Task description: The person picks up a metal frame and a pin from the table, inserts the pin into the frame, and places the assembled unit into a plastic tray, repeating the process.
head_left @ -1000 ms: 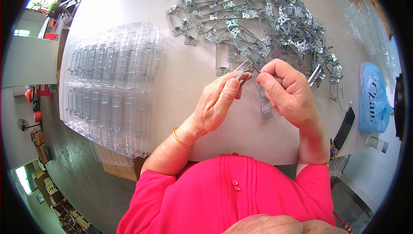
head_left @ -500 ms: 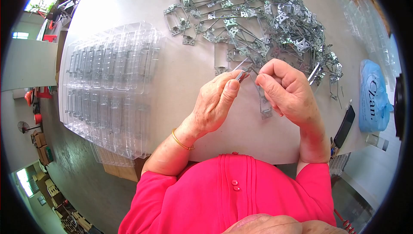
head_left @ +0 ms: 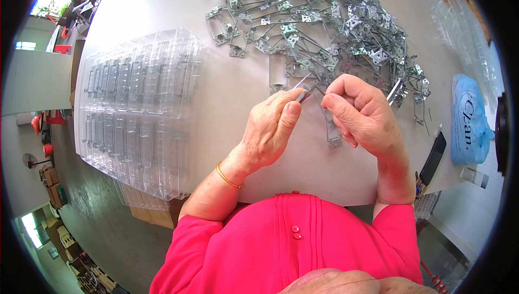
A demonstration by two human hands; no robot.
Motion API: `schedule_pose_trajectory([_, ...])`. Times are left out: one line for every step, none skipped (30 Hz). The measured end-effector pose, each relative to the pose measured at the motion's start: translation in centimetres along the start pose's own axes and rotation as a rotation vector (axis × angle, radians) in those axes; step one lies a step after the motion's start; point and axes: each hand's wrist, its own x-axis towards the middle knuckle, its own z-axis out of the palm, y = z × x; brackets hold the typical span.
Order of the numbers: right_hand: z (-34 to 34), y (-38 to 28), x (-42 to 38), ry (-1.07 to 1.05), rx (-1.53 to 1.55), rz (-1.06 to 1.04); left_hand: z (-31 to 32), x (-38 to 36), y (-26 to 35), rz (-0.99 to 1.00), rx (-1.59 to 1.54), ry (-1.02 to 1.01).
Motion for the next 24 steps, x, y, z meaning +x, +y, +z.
schedule_pose_trajectory([0.0,0.0,0.0,-0.01,0.0,0.004,0.0,0.0,0.1,0.0,0.0,-0.002])
schedule_pose_trajectory([0.0,0.0,0.0,-0.008,0.001,0.004,0.0,0.0,0.1,-0.001,0.003,0.002])
schedule_pose_trajectory([0.1,-0.1,0.1,0.0,0.005,0.009,0.0,0.0,0.2,-0.003,0.005,0.007])
schedule_pose_trajectory([0.1,-0.1,0.1,0.006,0.008,0.014,-0.1,0.1,0.3,-0.002,0.003,0.006])
schedule_pose_trajectory([0.1,0.0,0.2,0.007,0.008,0.014,-0.1,0.2,0.4,0.048,0.069,-0.025])
schedule_pose_trajectory([0.0,0.2,0.3,0.011,-0.007,0.015,-0.2,0.2,0.5,0.097,0.135,-0.056])
schedule_pose_trajectory([0.0,0.3,0.3,0.014,-0.021,0.017,-0.1,0.3,0.5,0.097,0.135,-0.057])
schedule_pose_trajectory([0.1,0.3,0.3,0.014,-0.021,0.018,-0.1,0.3,0.5,0.104,0.135,-0.055])
schedule_pose_trajectory([0.1,0.2,0.2,0.032,-0.032,0.043,0.0,0.3,0.5,0.112,0.135,-0.054])
schedule_pose_trajectory([0.1,0.1,0.2,0.049,-0.045,0.068,-0.1,0.4,0.6,0.111,0.135,-0.054])
schedule_pose_trajectory([0.0,0.0,0.2,0.049,-0.044,0.068,-0.1,0.4,0.7,0.118,0.171,-0.057])
schedule_pose_trajectory([-0.2,-0.1,0.3,0.042,-0.066,0.08,-0.1,0.4,0.7,0.125,0.206,-0.063])
schedule_pose_trajectory([-0.4,-0.2,0.3,0.038,-0.087,0.094,0.0,0.4,0.6,0.125,0.202,-0.068])
schedule_pose_trajectory([-0.7,0.0,0.4,0.042,-0.086,0.097,0.2,0.3,0.4,0.148,0.246,-0.059])
schedule_pose_trajectory([-0.9,0.2,0.5,-0.011,-0.061,0.102,0.3,0.3,0.3,0.17,0.29,-0.05])
schedule_pose_trajectory([-1.1,0.4,0.6,-0.066,-0.036,0.105,0.3,0.3,0.3,0.169,0.288,-0.052])
schedule_pose_trajectory([-1.0,0.3,0.7,-0.065,-0.034,0.107,0.3,0.4,0.5,0.179,0.301,-0.043])
schedule_pose_trajectory([-0.9,0.2,0.8,-0.071,-0.012,0.123,0.3,0.4,0.5,0.191,0.315,-0.035])
schedule_pose_trajectory([-0.9,0.1,0.9,-0.076,0.011,0.14,0.3,0.4,0.5,0.19,0.314,-0.036])
schedule_pose_trajectory([-1.0,0.1,1.0,-0.074,0.012,0.141,0.3,0.5,0.5,0.201,0.327,-0.039])
schedule_pose_trajectory([-1.1,0.1,1.1,-0.062,0.009,0.174,0.3,0.5,0.5,0.213,0.339,-0.04])
schedule_pose_trajectory([-1.2,0.2,1.1,-0.05,0.006,0.207,0.4,0.5,0.6,0.211,0.338,-0.041])
schedule_pose_trajectory([-1.2,0.2,1.2,-0.051,0.006,0.21,0.4,0.4,0.7,0.224,0.363,-0.047])
schedule_pose_trajectory([-1.3,0.1,1.1,-0.057,-0.039,0.2,0.5,0.3,0.7,0.235,0.388,-0.052])
